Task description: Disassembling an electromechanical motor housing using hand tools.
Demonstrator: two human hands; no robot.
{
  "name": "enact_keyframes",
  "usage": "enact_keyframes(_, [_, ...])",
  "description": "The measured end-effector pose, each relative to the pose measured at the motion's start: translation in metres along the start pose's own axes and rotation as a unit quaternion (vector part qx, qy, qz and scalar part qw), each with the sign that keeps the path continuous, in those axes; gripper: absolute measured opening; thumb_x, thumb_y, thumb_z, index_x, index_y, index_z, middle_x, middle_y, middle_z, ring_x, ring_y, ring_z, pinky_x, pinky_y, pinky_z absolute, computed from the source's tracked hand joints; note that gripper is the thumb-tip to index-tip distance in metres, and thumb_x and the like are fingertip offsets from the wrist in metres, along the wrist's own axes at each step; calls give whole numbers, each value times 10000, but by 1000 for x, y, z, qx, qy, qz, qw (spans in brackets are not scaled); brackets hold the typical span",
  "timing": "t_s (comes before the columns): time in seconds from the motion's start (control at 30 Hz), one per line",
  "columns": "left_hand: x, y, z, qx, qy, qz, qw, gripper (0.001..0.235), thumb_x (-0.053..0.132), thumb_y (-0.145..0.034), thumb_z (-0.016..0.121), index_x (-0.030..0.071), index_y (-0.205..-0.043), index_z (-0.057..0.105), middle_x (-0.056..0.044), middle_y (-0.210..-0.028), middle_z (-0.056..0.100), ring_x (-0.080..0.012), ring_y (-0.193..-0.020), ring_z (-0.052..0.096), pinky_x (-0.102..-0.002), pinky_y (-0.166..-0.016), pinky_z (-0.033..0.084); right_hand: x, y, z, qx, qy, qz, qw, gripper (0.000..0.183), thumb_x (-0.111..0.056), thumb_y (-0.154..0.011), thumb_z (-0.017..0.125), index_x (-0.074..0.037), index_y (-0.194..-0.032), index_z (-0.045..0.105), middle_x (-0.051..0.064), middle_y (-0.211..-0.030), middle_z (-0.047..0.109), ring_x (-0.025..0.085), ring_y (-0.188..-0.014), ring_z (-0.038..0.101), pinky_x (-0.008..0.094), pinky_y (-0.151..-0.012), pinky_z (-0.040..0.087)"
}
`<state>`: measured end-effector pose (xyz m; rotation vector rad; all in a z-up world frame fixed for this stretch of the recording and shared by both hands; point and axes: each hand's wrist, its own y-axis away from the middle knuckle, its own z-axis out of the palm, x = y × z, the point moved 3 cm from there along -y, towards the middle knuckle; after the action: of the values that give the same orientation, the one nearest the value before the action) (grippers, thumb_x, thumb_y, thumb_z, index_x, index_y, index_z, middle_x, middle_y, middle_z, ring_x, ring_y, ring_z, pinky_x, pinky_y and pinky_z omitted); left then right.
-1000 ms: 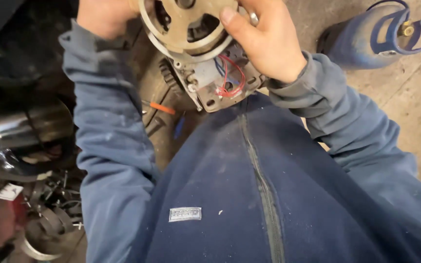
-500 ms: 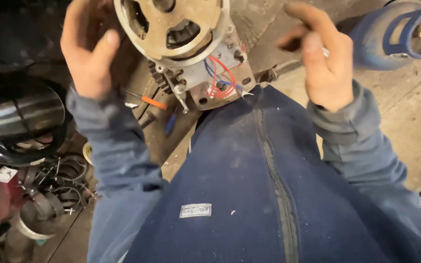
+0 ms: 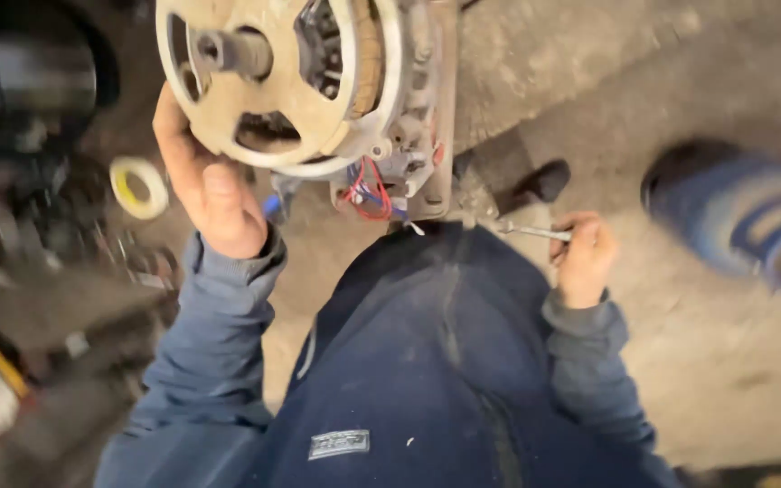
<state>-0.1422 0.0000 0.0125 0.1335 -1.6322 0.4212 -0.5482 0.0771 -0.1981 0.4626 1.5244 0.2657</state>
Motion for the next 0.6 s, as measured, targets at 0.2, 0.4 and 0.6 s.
enact_keyframes(0.2, [-12, 63, 22, 72, -101, -44, 991, 1066, 471, -1013, 814, 89, -1706, 100, -65, -1644, 300, -182, -1513, 339, -338, -1291, 272, 15, -51, -21, -186, -11, 26, 982, 347, -355, -1113, 563, -30, -1000, 609, 18, -752, 604, 72, -640, 533, 217, -595, 428])
enact_keyframes(0.4, [-23, 98, 50, 123, -224, -33, 966, 1199, 376, -950, 892, 134, -1703, -9, -43, -1705, 206, -191, -1571, 275, -339, -1311, 245, 105, -96, -76, -235, 41, 121, 964, 263, -256, -1109, 590, -40, -959, 580, 13, -777, 572, 79, -666, 506, 241, -611, 422])
enact_keyframes(0.6, [-28, 116, 45, 120, -314, -62, 940, 1143, 152, -879, 844, 106, -1678, 29, -96, -1681, 283, -225, -1505, 324, -349, -1274, 243, 159, -109, -86, -225, -37, 227, 947, 224, -214, -1116, 601, -47, -969, 584, 21, -775, 554, 95, -651, 475, 253, -607, 409])
